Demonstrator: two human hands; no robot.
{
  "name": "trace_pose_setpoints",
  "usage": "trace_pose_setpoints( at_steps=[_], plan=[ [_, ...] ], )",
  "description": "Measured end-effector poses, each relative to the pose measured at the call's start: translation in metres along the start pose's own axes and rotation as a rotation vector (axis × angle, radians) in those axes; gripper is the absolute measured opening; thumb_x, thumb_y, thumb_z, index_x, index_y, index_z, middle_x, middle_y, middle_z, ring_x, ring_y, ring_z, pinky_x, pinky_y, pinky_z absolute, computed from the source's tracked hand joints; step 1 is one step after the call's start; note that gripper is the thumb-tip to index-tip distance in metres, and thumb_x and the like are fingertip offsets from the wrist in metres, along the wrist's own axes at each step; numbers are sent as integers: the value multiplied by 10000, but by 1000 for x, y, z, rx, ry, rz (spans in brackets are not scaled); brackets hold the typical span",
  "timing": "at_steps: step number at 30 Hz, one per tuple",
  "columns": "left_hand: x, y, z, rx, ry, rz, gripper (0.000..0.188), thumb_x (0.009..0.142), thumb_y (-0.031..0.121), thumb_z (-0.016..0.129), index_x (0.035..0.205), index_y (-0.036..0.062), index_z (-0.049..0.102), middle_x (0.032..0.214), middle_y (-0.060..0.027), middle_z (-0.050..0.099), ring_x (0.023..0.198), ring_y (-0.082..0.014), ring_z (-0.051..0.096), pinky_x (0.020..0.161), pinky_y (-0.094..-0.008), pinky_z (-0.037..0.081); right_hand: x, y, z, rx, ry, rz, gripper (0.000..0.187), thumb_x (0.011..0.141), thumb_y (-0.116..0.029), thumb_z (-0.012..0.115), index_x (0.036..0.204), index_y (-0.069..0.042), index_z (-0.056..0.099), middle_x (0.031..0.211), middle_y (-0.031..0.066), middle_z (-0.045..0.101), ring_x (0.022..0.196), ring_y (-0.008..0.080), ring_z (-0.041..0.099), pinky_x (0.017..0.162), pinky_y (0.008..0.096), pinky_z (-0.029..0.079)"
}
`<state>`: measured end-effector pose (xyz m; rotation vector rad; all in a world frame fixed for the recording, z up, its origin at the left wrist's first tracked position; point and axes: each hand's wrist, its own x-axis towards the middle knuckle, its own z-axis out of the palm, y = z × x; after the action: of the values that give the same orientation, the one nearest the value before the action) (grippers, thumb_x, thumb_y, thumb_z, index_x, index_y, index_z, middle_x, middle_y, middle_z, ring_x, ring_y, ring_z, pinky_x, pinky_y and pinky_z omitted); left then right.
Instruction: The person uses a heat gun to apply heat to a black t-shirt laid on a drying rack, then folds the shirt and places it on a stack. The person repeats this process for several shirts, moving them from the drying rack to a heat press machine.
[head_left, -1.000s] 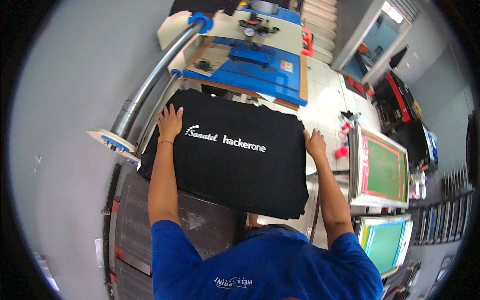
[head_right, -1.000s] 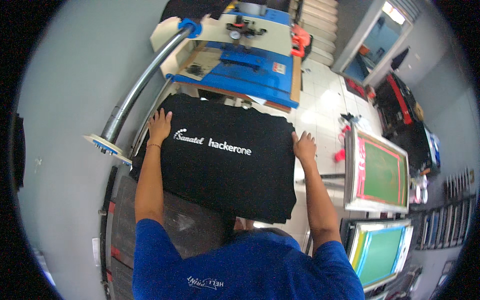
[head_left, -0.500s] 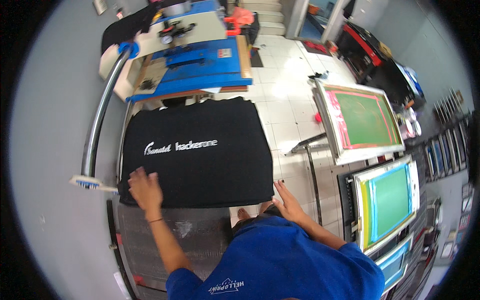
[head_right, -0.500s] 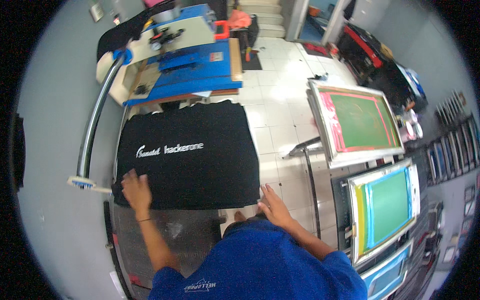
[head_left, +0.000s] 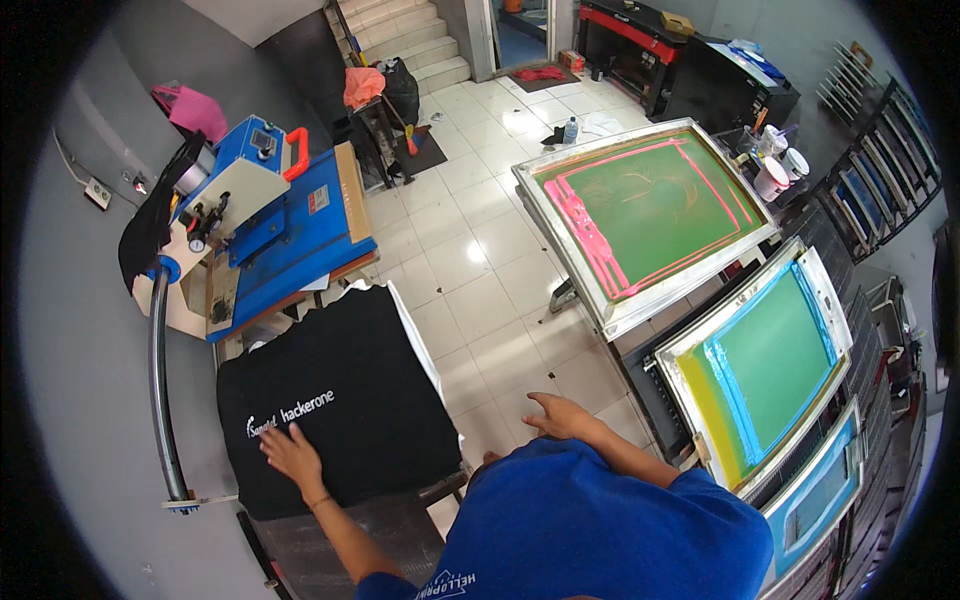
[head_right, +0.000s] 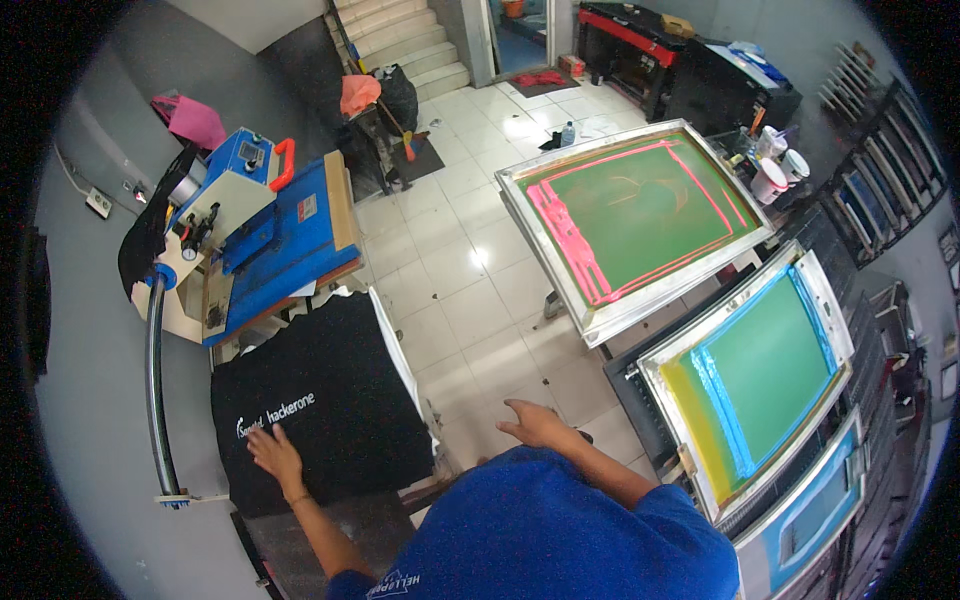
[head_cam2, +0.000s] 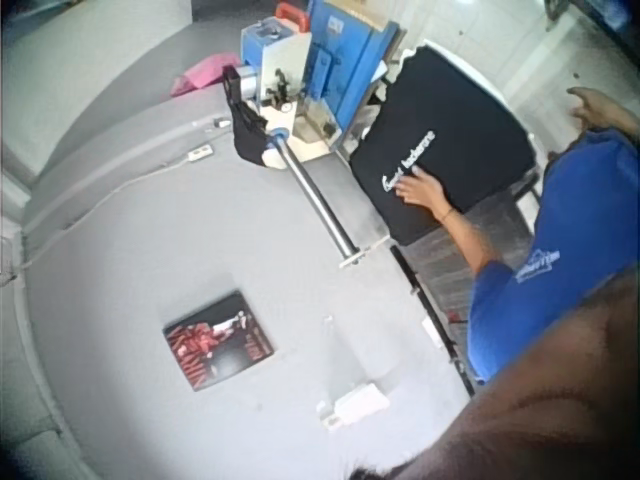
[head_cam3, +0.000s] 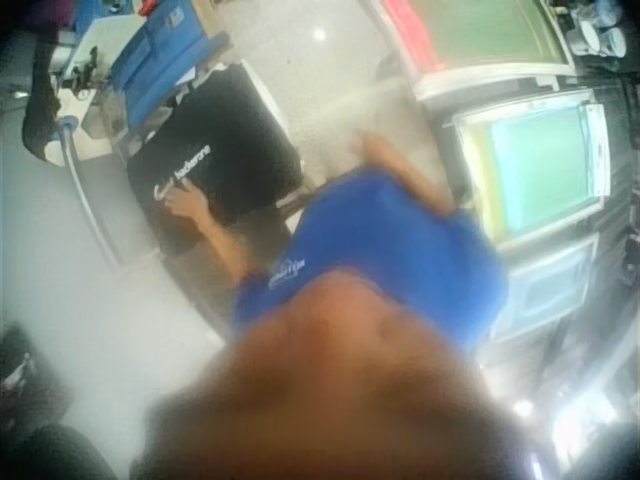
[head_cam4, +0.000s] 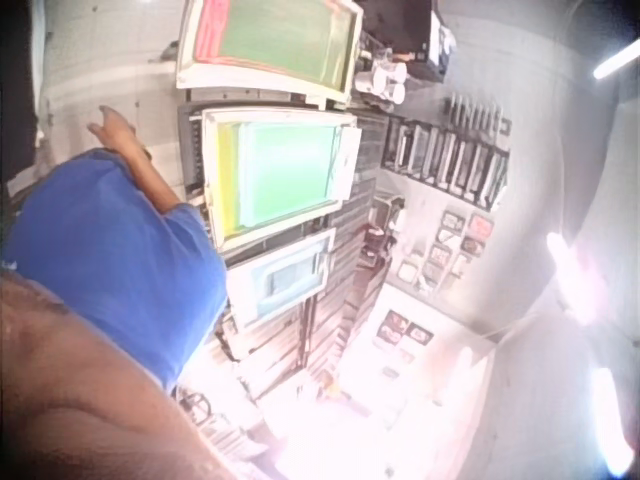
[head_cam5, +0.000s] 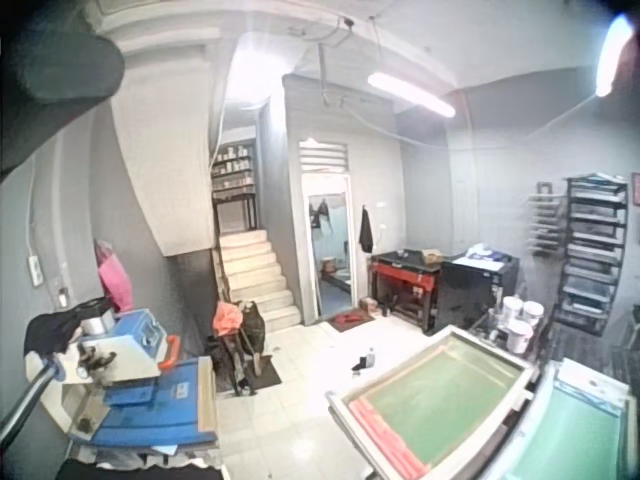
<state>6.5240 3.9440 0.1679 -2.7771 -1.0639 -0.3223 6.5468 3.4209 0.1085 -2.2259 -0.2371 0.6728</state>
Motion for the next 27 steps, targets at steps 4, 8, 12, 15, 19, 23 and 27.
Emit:
trace_pose_setpoints(
  at_steps=[4,8,12,15,19,23,27],
  plan=[
    [20,62,-4,-105,-107,-115,693,1006,489,306,1474,-19,250,1536,-230,233,1422,-407,203,1139,-538,182,3,4,-57,38,-7,-9,659,894,-441,603,1325,41,473,1301,259,536,1199,399,523,1014,415,417],
    [6,92,4,-111,-129,-165,714,1006,489,305,1457,-63,250,1532,-245,228,1426,-395,199,1149,-519,178,17,45,-78,230,7,47,637,895,-443,608,1323,14,492,1272,252,564,1153,372,573,975,414,457],
    [-21,149,-15,-133,-160,-117,705,1012,469,303,1451,-79,248,1528,-264,218,1430,-391,191,1157,-503,163,48,53,-98,309,12,37,628,889,-456,616,1301,7,512,1251,246,580,1126,373,590,957,411,463],
    [-34,165,-15,-136,-157,-113,680,1018,438,301,1456,-79,237,1536,-260,203,1433,-395,183,1157,-504,161,82,15,-128,311,-69,-25,621,888,-455,615,1295,4,518,1237,240,591,1118,362,598,951,398,463],
    [1,175,-12,-132,-115,-199,670,1016,432,320,1442,-82,267,1525,-257,238,1421,-402,218,1143,-514,197,147,-4,-149,270,-85,-126,579,896,-437,607,1271,-3,536,1191,233,618,1109,340,606,944,383,462],
    [55,80,31,80,36,-480,707,1006,501,302,1393,-89,351,1445,-276,372,1351,-413,348,1085,-531,301,211,-45,-178,313,-149,-194,548,902,-405,605,1266,-2,537,1176,231,623,1096,331,613,940,377,464],
    [96,35,47,106,70,-637,722,1002,526,294,1374,-86,378,1429,-262,400,1327,-389,384,1069,-518,328,296,-81,-208,238,-244,-235,554,904,-379,606,1285,12,518,1177,234,621,1079,330,622,925,375,476]
  ],
)
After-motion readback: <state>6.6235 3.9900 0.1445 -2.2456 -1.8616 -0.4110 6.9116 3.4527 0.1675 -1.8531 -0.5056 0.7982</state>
